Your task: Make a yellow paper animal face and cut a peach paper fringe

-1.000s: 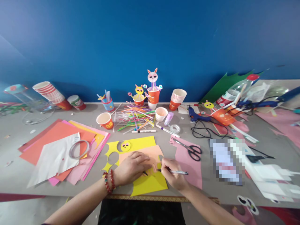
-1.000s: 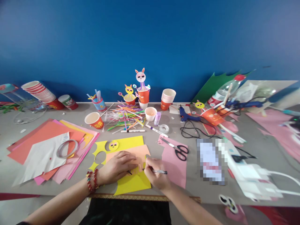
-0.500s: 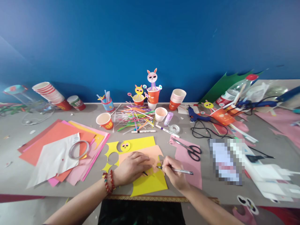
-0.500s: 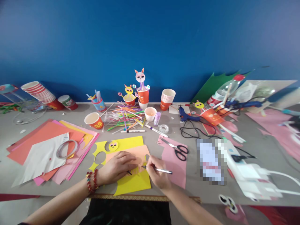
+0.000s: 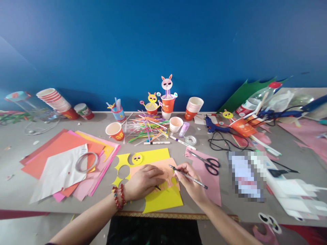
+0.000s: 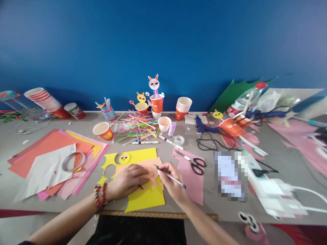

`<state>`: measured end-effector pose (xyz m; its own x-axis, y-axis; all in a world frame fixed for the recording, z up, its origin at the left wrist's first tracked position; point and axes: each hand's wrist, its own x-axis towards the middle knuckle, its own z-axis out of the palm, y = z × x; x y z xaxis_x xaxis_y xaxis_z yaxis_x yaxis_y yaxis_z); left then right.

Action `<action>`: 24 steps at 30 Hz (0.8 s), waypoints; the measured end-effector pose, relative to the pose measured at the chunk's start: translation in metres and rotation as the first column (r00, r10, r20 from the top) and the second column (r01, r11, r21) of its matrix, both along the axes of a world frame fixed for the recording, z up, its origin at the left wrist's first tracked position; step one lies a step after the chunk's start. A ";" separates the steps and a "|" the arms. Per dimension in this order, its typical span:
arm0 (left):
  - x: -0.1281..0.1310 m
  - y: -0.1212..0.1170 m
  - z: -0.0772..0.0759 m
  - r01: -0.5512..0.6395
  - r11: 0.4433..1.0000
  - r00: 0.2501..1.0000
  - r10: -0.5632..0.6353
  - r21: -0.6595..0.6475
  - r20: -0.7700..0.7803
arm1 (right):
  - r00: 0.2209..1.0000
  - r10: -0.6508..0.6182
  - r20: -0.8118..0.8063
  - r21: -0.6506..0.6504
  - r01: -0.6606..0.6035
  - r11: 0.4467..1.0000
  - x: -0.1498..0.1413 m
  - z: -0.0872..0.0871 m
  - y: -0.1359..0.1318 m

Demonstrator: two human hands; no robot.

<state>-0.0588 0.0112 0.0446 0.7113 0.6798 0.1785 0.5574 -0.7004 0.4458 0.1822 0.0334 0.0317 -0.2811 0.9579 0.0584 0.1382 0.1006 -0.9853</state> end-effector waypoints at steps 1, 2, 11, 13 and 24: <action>0.000 0.000 0.000 -0.002 1.000 1.000 0.002 -0.001 -0.005 | 1.000 0.007 0.009 -0.022 -0.007 1.000 0.001 0.005 0.001; 0.000 0.000 0.000 -0.006 1.000 1.000 0.006 -0.003 -0.011 | 1.000 0.022 0.017 -0.043 -0.021 0.999 0.002 0.010 0.003; 0.001 -0.001 -0.003 -0.042 0.999 0.998 0.042 -0.003 -0.041 | 0.972 0.169 0.161 0.038 -0.177 0.983 -0.006 0.021 0.017; 0.001 -0.002 -0.003 -0.051 0.999 0.998 0.050 -0.002 -0.041 | 0.974 0.135 0.183 0.105 -0.156 0.982 -0.010 0.016 0.018; 0.003 -0.001 0.001 -0.039 0.999 0.999 0.040 0.009 -0.025 | 0.980 0.065 0.187 0.238 -0.110 0.965 -0.015 -0.007 0.018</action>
